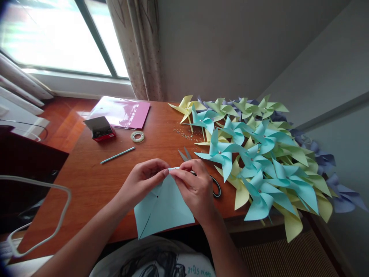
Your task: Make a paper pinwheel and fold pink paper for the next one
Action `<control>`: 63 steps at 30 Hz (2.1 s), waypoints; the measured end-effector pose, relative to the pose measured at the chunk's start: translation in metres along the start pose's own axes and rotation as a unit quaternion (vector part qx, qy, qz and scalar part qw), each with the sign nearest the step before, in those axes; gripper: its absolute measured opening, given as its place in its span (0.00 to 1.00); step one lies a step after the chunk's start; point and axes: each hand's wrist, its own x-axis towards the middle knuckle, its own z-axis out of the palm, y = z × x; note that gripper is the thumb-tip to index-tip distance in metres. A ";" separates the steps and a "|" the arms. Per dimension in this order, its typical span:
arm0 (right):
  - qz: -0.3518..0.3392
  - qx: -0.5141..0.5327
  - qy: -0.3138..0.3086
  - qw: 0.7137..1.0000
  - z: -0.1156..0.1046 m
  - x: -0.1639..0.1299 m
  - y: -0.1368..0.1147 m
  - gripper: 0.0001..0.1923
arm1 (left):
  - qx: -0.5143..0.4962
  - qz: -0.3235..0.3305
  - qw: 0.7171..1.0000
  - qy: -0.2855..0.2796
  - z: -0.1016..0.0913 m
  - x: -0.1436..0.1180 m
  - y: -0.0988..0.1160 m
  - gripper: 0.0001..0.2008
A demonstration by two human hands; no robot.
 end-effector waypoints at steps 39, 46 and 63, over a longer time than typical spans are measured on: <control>0.212 0.143 -0.053 0.965 -0.002 0.002 0.000 0.03 | 0.081 0.041 0.996 0.009 0.004 -0.002 0.002 0.10; 0.213 0.147 -0.054 0.964 -0.002 0.001 0.000 0.03 | 0.087 0.036 0.995 0.017 0.006 -0.001 0.005 0.10; 0.168 0.062 -0.081 0.981 0.000 0.006 -0.005 0.06 | 0.156 0.078 0.984 0.024 0.007 -0.003 0.009 0.06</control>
